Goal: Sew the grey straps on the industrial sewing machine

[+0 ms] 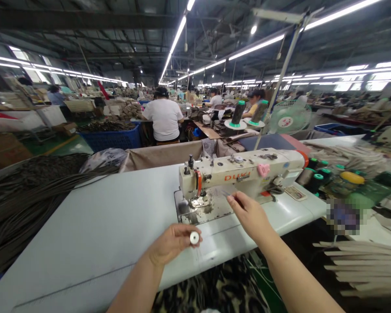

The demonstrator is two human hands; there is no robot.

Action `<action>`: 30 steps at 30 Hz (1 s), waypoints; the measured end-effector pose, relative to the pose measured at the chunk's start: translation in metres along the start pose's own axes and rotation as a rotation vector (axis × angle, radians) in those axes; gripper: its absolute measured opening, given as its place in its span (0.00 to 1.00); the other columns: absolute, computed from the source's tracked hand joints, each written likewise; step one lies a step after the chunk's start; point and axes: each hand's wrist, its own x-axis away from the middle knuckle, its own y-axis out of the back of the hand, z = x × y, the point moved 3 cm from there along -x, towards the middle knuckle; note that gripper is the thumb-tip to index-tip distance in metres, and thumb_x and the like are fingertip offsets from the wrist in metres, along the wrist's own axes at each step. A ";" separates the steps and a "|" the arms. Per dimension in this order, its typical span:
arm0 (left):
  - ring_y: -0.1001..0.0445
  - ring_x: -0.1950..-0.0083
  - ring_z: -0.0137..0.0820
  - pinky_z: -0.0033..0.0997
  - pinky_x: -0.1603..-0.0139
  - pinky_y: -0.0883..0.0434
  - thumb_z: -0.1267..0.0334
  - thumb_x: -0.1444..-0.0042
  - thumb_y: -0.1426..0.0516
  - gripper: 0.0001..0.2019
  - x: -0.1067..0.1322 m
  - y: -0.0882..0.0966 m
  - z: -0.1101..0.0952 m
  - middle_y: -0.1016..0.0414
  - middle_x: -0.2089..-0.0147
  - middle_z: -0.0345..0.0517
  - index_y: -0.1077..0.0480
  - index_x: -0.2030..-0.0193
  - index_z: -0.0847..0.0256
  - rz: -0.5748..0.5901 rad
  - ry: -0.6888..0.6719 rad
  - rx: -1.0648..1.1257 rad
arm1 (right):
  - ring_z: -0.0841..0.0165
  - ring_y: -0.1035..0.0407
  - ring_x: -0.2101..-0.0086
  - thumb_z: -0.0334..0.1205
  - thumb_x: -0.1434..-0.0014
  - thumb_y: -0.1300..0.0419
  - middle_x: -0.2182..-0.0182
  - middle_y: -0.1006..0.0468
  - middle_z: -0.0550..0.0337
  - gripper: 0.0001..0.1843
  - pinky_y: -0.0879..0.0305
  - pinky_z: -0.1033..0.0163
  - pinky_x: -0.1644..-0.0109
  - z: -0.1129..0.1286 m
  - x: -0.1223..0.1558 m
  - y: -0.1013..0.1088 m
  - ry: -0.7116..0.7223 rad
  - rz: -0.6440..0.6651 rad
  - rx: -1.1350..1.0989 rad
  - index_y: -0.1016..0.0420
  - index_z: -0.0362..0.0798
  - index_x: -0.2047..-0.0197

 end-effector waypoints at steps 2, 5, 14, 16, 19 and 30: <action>0.20 0.56 0.34 0.30 0.50 0.25 0.60 0.50 0.25 0.21 -0.002 0.006 -0.004 0.18 0.55 0.56 0.19 0.51 0.65 -0.160 -0.099 0.084 | 0.65 0.32 0.70 0.56 0.32 0.49 0.74 0.27 0.63 0.20 0.45 0.63 0.66 0.002 0.020 -0.028 -0.013 0.210 -0.105 0.31 0.52 0.69; 0.20 0.53 0.34 0.29 0.48 0.26 0.61 0.48 0.26 0.22 -0.003 0.011 -0.009 0.18 0.54 0.55 0.20 0.49 0.66 -0.260 -0.189 0.147 | 0.66 0.35 0.70 0.54 0.33 0.46 0.75 0.28 0.64 0.18 0.47 0.63 0.66 0.005 0.045 -0.061 -0.033 0.443 -0.154 0.32 0.52 0.71; 0.20 0.53 0.34 0.29 0.47 0.25 0.62 0.49 0.26 0.22 -0.001 0.007 -0.014 0.18 0.54 0.54 0.21 0.48 0.68 -0.262 -0.225 0.182 | 0.68 0.35 0.72 0.48 0.33 0.44 0.74 0.26 0.62 0.17 0.51 0.63 0.67 0.015 0.066 -0.079 -0.046 0.575 -0.029 0.30 0.51 0.72; 0.20 0.52 0.35 0.31 0.46 0.25 0.62 0.48 0.26 0.22 -0.002 0.006 -0.015 0.18 0.54 0.54 0.21 0.48 0.68 -0.256 -0.229 0.187 | 0.67 0.35 0.72 0.47 0.33 0.43 0.74 0.25 0.62 0.16 0.51 0.63 0.67 0.018 0.067 -0.080 -0.047 0.575 0.003 0.29 0.51 0.71; 0.19 0.52 0.36 0.34 0.44 0.25 0.63 0.48 0.26 0.21 -0.002 0.005 -0.015 0.18 0.55 0.53 0.21 0.49 0.67 -0.239 -0.234 0.198 | 0.67 0.34 0.71 0.47 0.33 0.42 0.73 0.24 0.61 0.15 0.50 0.63 0.67 0.024 0.068 -0.086 -0.025 0.575 0.036 0.27 0.51 0.70; 0.20 0.51 0.36 0.36 0.42 0.26 0.62 0.47 0.27 0.21 0.002 0.009 -0.016 0.18 0.55 0.53 0.21 0.48 0.67 -0.254 -0.291 0.200 | 0.68 0.38 0.72 0.48 0.34 0.43 0.76 0.32 0.66 0.16 0.48 0.64 0.66 0.020 0.072 -0.091 -0.008 0.556 -0.163 0.38 0.52 0.71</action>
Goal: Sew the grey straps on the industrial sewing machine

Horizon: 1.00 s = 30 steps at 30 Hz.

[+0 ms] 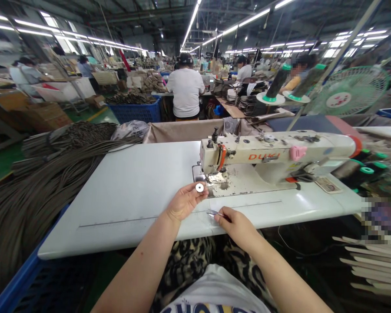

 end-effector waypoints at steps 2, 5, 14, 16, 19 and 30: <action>0.20 0.52 0.36 0.35 0.43 0.26 0.62 0.47 0.27 0.21 0.001 0.001 0.000 0.18 0.55 0.53 0.22 0.49 0.68 -0.009 -0.011 0.012 | 0.69 0.39 0.72 0.49 0.37 0.40 0.75 0.34 0.68 0.17 0.47 0.64 0.67 -0.003 0.003 0.001 0.043 -0.021 -0.080 0.42 0.52 0.71; 0.19 0.53 0.35 0.33 0.45 0.24 0.62 0.46 0.28 0.20 0.006 0.003 0.001 0.18 0.55 0.53 0.22 0.49 0.68 -0.049 -0.025 0.036 | 0.68 0.38 0.72 0.51 0.32 0.46 0.76 0.34 0.66 0.20 0.41 0.63 0.66 -0.002 0.010 -0.002 0.157 -0.068 -0.160 0.43 0.52 0.72; 0.20 0.56 0.31 0.28 0.50 0.22 0.60 0.49 0.25 0.21 0.069 0.016 0.006 0.19 0.57 0.50 0.21 0.51 0.65 -0.157 0.003 0.117 | 0.61 0.34 0.38 0.39 0.26 0.49 0.49 0.20 0.53 0.13 0.39 0.51 0.33 0.014 0.047 -0.021 0.640 0.117 -0.119 0.23 0.52 0.51; 0.20 0.57 0.31 0.28 0.50 0.22 0.59 0.50 0.25 0.21 0.090 0.017 0.007 0.19 0.58 0.49 0.20 0.51 0.65 -0.179 0.034 0.109 | 0.65 0.27 0.49 0.38 0.25 0.50 0.58 0.20 0.56 0.14 0.32 0.58 0.42 0.017 0.051 -0.017 0.622 0.105 -0.249 0.24 0.52 0.57; 0.21 0.58 0.31 0.27 0.51 0.24 0.61 0.47 0.27 0.19 0.114 0.009 0.012 0.20 0.58 0.52 0.20 0.51 0.67 -0.197 0.129 0.008 | 0.69 0.28 0.58 0.36 0.26 0.50 0.60 0.24 0.58 0.12 0.30 0.63 0.51 0.024 0.052 -0.009 0.616 -0.026 -0.328 0.24 0.53 0.53; 0.21 0.52 0.41 0.39 0.44 0.28 0.58 0.43 0.30 0.18 0.132 -0.033 0.028 0.19 0.54 0.57 0.21 0.52 0.69 -0.190 0.180 -0.263 | 0.61 0.27 0.53 0.17 0.49 0.48 0.47 0.22 0.54 0.38 0.25 0.57 0.51 0.040 0.046 -0.031 0.815 -0.073 0.188 0.29 0.52 0.38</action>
